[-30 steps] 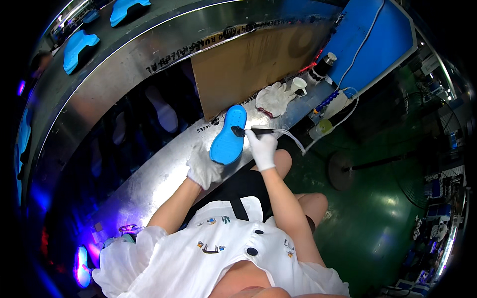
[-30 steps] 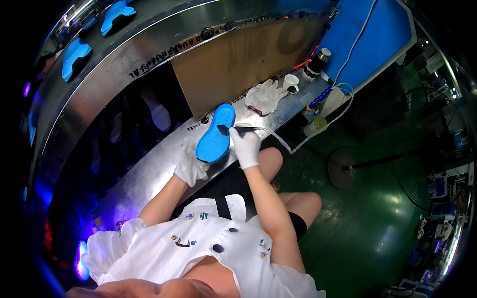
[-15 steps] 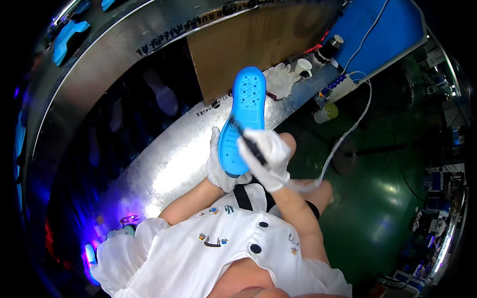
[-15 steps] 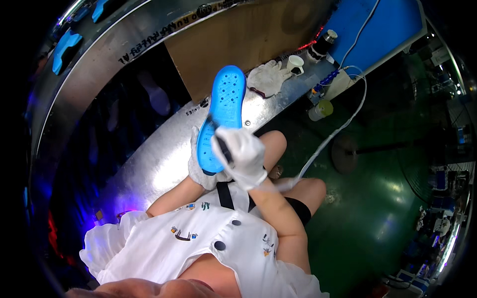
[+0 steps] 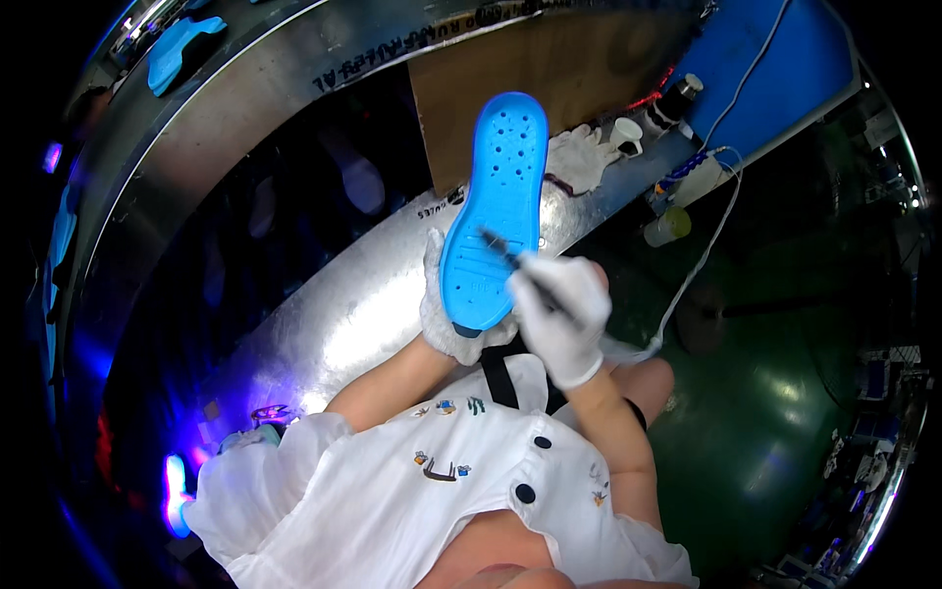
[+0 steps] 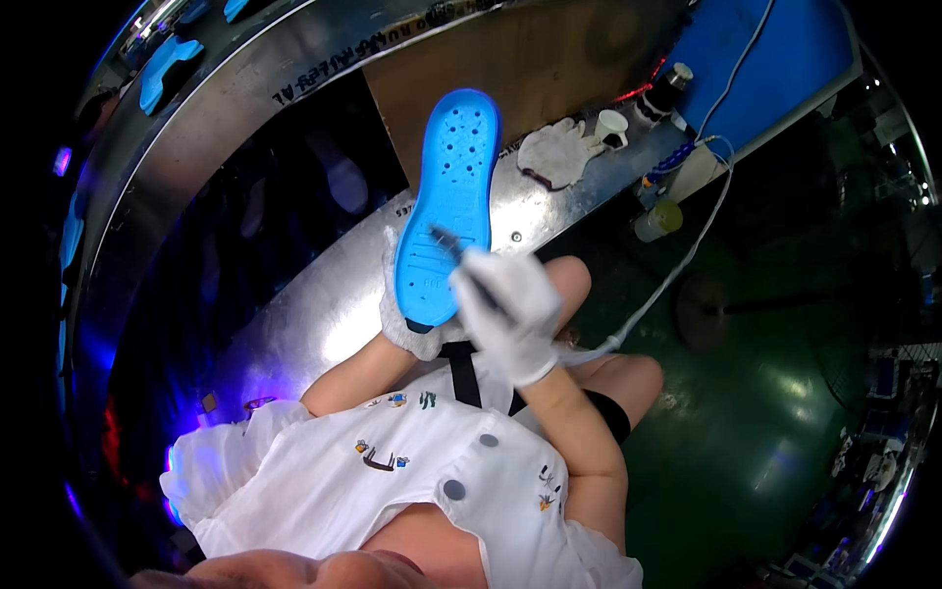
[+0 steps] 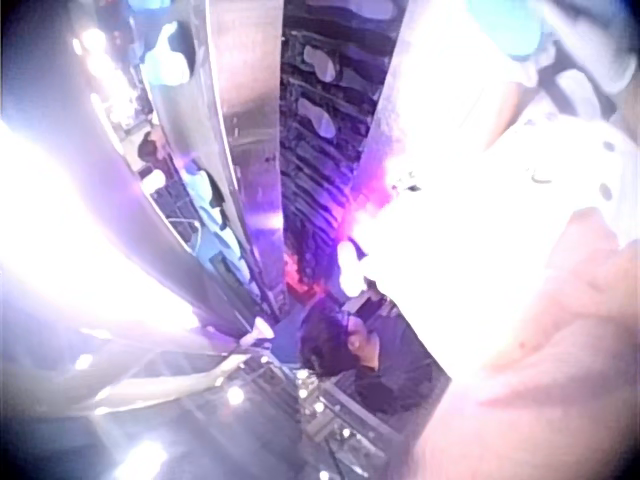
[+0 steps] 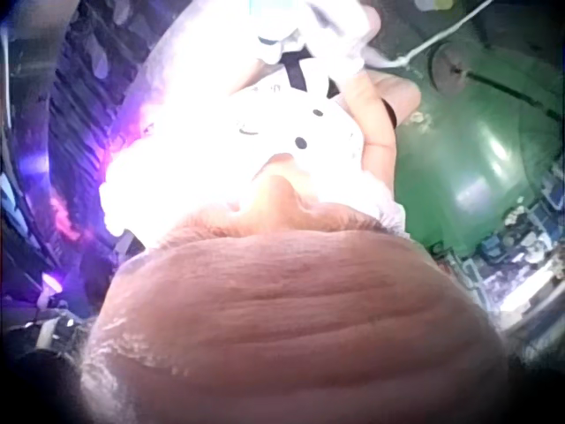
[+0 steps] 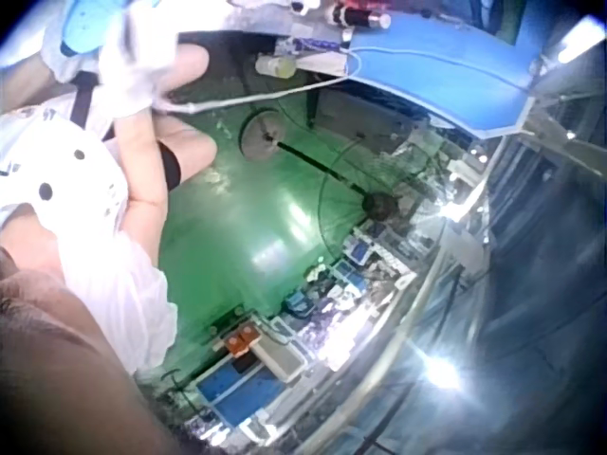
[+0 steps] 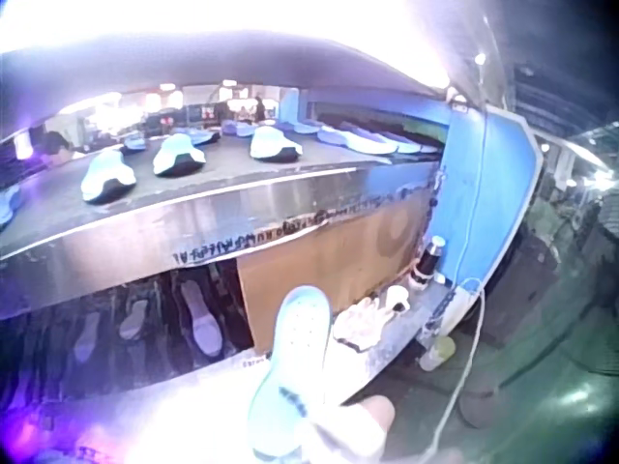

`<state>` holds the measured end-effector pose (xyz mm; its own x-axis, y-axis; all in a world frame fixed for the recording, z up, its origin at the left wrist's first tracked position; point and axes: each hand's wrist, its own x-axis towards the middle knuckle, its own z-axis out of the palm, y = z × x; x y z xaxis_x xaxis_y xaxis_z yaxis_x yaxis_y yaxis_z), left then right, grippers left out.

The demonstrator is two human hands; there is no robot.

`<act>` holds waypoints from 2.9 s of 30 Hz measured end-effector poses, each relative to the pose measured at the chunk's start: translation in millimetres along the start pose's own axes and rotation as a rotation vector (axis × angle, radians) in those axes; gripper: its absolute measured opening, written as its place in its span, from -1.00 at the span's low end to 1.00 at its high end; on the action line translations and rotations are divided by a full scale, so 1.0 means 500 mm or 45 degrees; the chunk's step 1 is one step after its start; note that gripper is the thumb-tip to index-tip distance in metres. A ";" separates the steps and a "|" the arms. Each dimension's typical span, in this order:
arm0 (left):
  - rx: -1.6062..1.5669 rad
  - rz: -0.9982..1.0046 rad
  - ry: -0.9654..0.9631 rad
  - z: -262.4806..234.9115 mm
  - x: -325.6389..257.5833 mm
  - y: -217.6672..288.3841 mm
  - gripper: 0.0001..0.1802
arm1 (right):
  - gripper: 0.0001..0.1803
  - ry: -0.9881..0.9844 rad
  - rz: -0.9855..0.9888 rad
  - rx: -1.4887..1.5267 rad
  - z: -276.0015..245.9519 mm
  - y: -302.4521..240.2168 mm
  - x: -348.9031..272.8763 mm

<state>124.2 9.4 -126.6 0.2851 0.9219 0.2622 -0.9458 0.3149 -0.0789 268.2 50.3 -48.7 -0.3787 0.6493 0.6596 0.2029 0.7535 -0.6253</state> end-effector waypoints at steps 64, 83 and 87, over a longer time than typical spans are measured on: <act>0.668 0.158 0.403 0.143 0.001 0.038 -0.11 | -0.68 -0.164 -0.276 0.168 -0.040 -0.079 -0.004; -2.322 -0.233 -1.858 0.723 -0.343 0.439 -0.55 | -0.76 -0.150 0.403 0.749 -0.037 -0.036 -0.062; -2.408 -0.478 -1.934 0.744 -0.428 0.434 -0.68 | -0.75 -0.197 0.440 0.835 -0.022 -0.051 -0.049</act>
<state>-200.0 -203.5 158.1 -0.7217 0.3576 0.5926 0.4074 0.9116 -0.0540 282.3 16.3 -44.5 -0.5231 0.7794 0.3449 -0.2272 0.2625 -0.9378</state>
